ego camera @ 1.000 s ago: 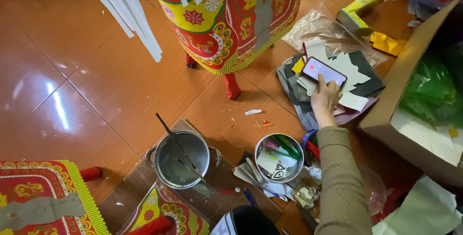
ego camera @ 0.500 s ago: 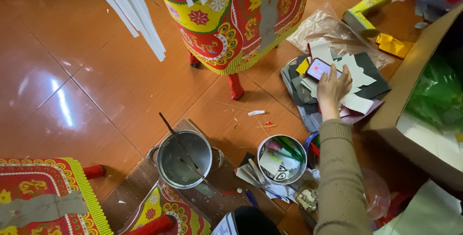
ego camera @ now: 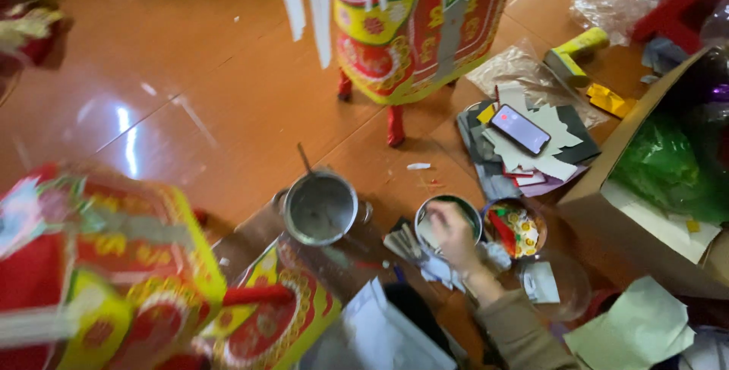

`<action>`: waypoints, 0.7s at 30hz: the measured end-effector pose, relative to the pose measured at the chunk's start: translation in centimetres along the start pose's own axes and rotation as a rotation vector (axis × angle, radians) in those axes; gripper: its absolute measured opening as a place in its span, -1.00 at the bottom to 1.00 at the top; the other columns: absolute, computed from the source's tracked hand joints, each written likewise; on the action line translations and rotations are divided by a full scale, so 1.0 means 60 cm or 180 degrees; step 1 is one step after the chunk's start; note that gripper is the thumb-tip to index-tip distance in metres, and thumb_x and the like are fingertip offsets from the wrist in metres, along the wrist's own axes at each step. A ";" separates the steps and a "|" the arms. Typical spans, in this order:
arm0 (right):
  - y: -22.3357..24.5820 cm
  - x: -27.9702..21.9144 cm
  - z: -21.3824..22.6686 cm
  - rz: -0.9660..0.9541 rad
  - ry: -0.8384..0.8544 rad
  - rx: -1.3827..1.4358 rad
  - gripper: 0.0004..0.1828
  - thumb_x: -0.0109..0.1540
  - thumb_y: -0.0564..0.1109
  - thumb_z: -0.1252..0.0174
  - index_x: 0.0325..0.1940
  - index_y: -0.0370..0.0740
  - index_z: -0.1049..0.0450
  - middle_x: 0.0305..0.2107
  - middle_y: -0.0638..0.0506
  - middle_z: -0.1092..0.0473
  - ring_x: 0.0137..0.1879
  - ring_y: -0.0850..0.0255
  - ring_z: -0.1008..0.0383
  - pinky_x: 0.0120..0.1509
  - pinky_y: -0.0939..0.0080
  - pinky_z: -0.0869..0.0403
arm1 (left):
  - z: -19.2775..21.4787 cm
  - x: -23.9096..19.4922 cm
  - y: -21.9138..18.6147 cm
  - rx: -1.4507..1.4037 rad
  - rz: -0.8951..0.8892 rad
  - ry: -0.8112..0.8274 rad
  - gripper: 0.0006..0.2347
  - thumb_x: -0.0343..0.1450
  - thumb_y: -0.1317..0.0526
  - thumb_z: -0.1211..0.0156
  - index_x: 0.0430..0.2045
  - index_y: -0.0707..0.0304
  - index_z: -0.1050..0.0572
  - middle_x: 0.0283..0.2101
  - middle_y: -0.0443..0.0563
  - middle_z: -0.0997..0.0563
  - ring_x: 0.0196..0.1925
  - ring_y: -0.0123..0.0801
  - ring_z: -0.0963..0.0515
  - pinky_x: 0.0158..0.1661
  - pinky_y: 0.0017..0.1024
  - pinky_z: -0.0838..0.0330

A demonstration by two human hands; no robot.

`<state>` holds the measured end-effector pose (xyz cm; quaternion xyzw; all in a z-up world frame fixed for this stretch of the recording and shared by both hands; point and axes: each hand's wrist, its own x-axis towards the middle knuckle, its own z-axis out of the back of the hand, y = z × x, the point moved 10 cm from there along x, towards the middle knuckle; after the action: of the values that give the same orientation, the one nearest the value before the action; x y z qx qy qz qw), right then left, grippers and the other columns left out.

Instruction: Cutting and folding paper strips to assemble decorative lanterns or ornaments.

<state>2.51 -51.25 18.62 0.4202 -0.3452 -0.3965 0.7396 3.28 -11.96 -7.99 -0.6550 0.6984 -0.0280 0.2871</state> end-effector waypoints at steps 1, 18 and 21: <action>0.045 -0.039 -0.026 0.0256 0.0326 0.0175 -0.79 0.21 -0.19 -0.11 -0.09 -0.13 -0.53 -0.30 -0.09 -0.51 -0.07 0.00 -0.53 0.09 0.10 -0.45 | 0.011 -0.020 0.010 -0.0029 -0.0064 -0.0024 -0.89 0.34 0.46 -0.15 -0.37 0.27 -0.40 -0.32 0.13 -0.53 -0.23 -0.11 -0.57 -0.13 -0.24 -0.44; 0.307 -0.525 -0.290 -0.0494 0.3270 0.0642 -0.64 0.30 -0.03 -0.07 0.07 -0.31 -0.47 -0.52 -0.15 -0.53 -0.50 0.18 -0.50 -0.36 0.19 -0.52 | -0.234 -0.395 -0.341 0.0275 -0.2737 -0.3209 -0.90 0.30 0.29 -0.40 -0.40 0.21 -0.59 -0.48 -0.21 -0.51 -0.43 -0.66 -0.47 -0.35 -0.70 -0.43; 0.343 -0.538 -0.302 -0.0387 0.3170 0.0937 -0.83 0.27 -0.23 -0.05 -0.25 -0.32 -0.56 -0.67 -0.09 -0.50 -0.63 0.25 -0.42 -0.57 0.39 -0.38 | -0.253 -0.426 -0.336 0.0566 -0.2791 -0.3136 -0.91 0.34 0.31 -0.35 -0.35 0.26 -0.61 -0.44 -0.12 -0.53 -0.38 -0.60 -0.44 -0.33 -0.61 -0.41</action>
<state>9.48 -9.80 23.89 0.6766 0.0214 -0.1381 0.7229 14.16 3.90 22.37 -0.7884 0.1495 0.1029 0.5877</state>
